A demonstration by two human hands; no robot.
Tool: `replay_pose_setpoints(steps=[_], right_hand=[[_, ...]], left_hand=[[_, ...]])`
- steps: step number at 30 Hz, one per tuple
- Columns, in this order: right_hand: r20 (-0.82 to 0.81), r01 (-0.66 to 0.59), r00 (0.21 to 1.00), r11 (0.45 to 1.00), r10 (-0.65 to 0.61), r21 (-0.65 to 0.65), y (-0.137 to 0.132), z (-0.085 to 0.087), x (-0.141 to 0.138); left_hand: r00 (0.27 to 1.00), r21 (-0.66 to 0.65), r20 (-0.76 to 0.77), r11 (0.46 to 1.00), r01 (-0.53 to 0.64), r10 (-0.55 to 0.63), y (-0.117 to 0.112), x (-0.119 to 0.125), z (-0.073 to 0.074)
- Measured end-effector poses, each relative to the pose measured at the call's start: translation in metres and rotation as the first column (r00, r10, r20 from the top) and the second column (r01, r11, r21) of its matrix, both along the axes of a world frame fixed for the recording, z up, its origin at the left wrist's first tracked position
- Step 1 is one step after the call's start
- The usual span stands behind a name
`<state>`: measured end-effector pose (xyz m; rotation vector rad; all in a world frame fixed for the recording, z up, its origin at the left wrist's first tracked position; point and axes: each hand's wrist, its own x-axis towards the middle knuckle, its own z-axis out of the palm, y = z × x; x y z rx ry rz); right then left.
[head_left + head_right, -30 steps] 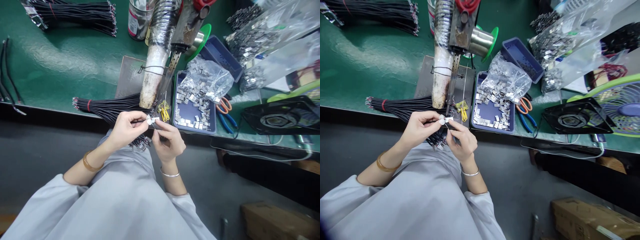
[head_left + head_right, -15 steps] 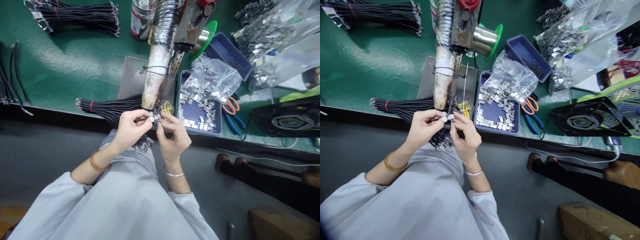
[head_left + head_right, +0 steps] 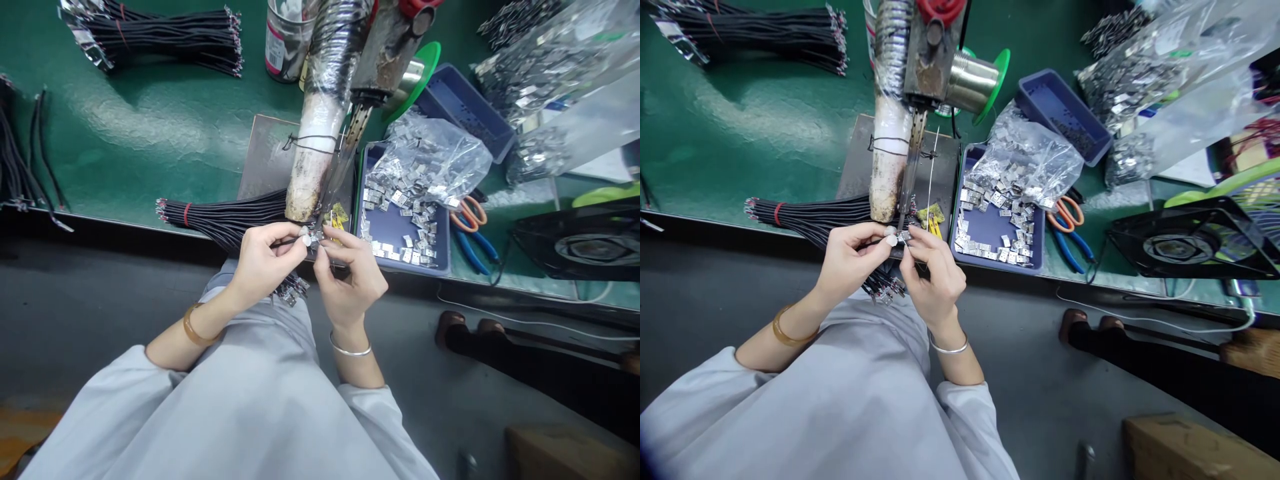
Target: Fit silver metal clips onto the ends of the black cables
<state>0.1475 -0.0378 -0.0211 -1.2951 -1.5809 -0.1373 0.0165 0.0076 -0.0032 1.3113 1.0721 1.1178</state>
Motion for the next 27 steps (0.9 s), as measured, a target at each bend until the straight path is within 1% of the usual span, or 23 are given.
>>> replay_pose_setpoints(steps=[3, 9, 17, 20, 22, 27], right_hand=[[0.010, 0.007, 1.000, 1.000, -0.007, 0.002, 0.0013, 0.0005, -0.0002], [-0.001, 0.012, 1.000, 1.000, -0.012, 0.008, 0.0003, 0.0036, -0.0021], [0.031, 0.006, 1.000, 1.000, -0.007, 0.019, -0.0013, 0.0006, -0.0002], [0.022, 0.015, 1.000, 1.000, -0.015, 0.008, 0.0002, 0.0015, 0.0001], [0.021, 0.022, 1.000, 1.000, -0.022, 0.005, 0.0013, 0.0023, -0.0005], [0.016, 0.040, 0.999, 0.999, -0.040, 0.013, 0.0018, 0.0048, -0.0030]], left_hand=[[1.000, 0.003, 0.001, 1.000, -0.006, 0.006, -0.0001, 0.0004, 0.0009], [1.000, 0.072, -0.001, 0.997, -0.015, 0.015, 0.0007, -0.0014, 0.0012], [1.000, -0.022, -0.013, 1.000, -0.001, 0.001, -0.0025, -0.0012, 0.0004], [1.000, -0.031, -0.010, 1.000, 0.001, -0.002, -0.0026, 0.0004, 0.0012], [1.000, -0.006, -0.022, 1.000, 0.003, -0.003, -0.0021, 0.0010, 0.0012], [1.000, 0.121, -0.027, 0.993, -0.012, 0.015, 0.0008, 0.0002, 0.0009]])
